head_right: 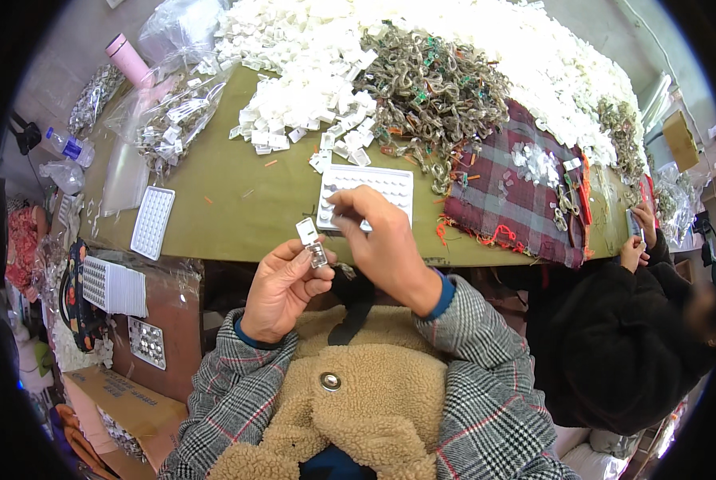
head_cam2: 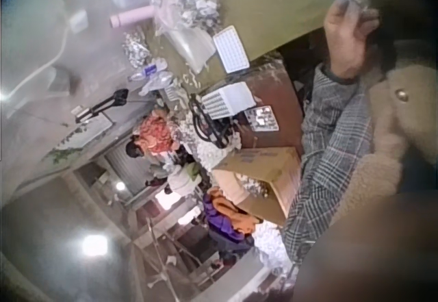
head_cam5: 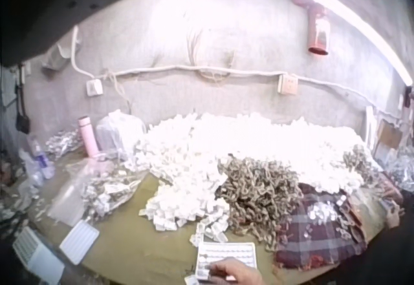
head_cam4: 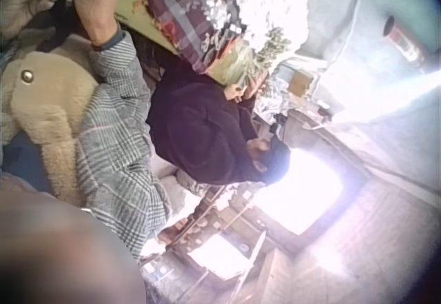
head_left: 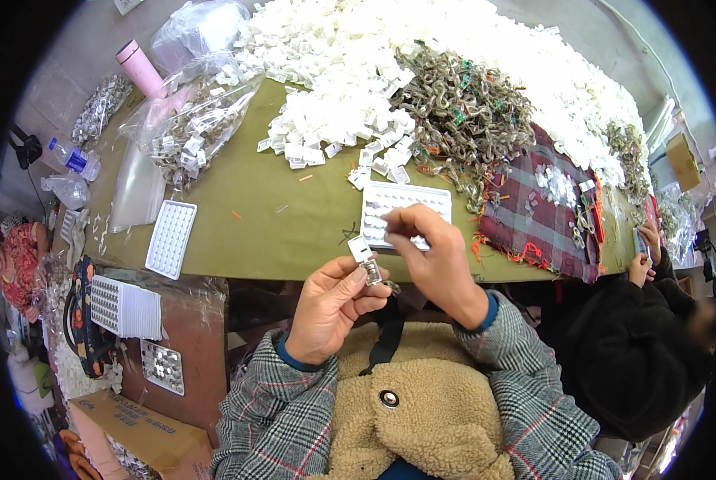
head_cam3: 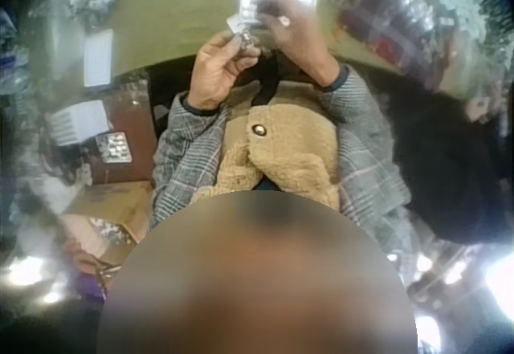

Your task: The person repeatedly picks small white plastic housings and metal contacts from a tray, inserts the contacts into the housings, and places the assembled units back on the table. The person also uses red-handled shears to trim excess wire from the contacts.

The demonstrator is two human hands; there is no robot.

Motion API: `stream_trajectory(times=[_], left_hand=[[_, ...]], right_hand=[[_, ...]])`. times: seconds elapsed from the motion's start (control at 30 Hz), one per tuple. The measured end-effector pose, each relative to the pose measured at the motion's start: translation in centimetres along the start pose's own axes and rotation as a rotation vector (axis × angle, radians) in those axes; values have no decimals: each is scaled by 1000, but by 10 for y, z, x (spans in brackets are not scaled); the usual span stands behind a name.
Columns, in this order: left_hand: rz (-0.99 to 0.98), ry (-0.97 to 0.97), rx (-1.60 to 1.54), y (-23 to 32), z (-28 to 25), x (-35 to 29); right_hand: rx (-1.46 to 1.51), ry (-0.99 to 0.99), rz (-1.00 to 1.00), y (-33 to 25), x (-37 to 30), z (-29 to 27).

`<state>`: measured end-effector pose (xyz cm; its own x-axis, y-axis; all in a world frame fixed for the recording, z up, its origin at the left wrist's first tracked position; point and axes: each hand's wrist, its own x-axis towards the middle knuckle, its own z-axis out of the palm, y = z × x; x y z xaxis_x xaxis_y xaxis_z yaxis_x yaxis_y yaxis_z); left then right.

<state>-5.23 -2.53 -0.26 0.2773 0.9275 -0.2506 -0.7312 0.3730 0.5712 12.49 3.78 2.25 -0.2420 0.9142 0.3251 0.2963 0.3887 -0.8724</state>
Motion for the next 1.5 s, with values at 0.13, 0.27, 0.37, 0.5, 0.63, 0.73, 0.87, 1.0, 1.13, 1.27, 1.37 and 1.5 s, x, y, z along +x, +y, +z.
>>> stream_trajectory(times=[0.13, 0.27, 0.37, 0.5, 0.63, 0.73, 0.87, 1.0, 1.13, 1.27, 1.37, 1.5], left_hand=[[-18, -107, -36, -10, 7, 5], [-31, -84, -10, -19, 15, 8], [-26, -60, -10, -24, 19, 11], [-27, -31, -14, -27, 20, 14], [-43, -45, -9, -29, 19, 13], [-64, -25, -22, -30, 20, 14], [-16, 4, -27, -27, 21, 17], [34, 32, 65, -23, 23, 15], [22, 31, 123, -15, 25, 8], [-47, -14, 161, -13, 28, 0], [-101, -67, 188, -17, 28, 1], [-163, -58, 246, -24, 25, 0]], right_hand=[[-50, 37, -127, -20, -25, -4], [-69, 154, -214, -16, -33, -10], [-61, 189, -250, -11, -35, -12], [-45, 93, -231, -4, -34, -18], [183, -112, -5, 1, -29, -34], [230, -187, 47, 4, -25, -41], [-268, 23, -541, 6, -25, -25], [-322, 85, -614, 3, -31, -8], [-209, 6, -456, -7, -39, -20], [355, 140, 52, -20, -43, -26], [552, -93, 438, -20, -40, -30], [423, -202, 549, -14, -40, -31]])
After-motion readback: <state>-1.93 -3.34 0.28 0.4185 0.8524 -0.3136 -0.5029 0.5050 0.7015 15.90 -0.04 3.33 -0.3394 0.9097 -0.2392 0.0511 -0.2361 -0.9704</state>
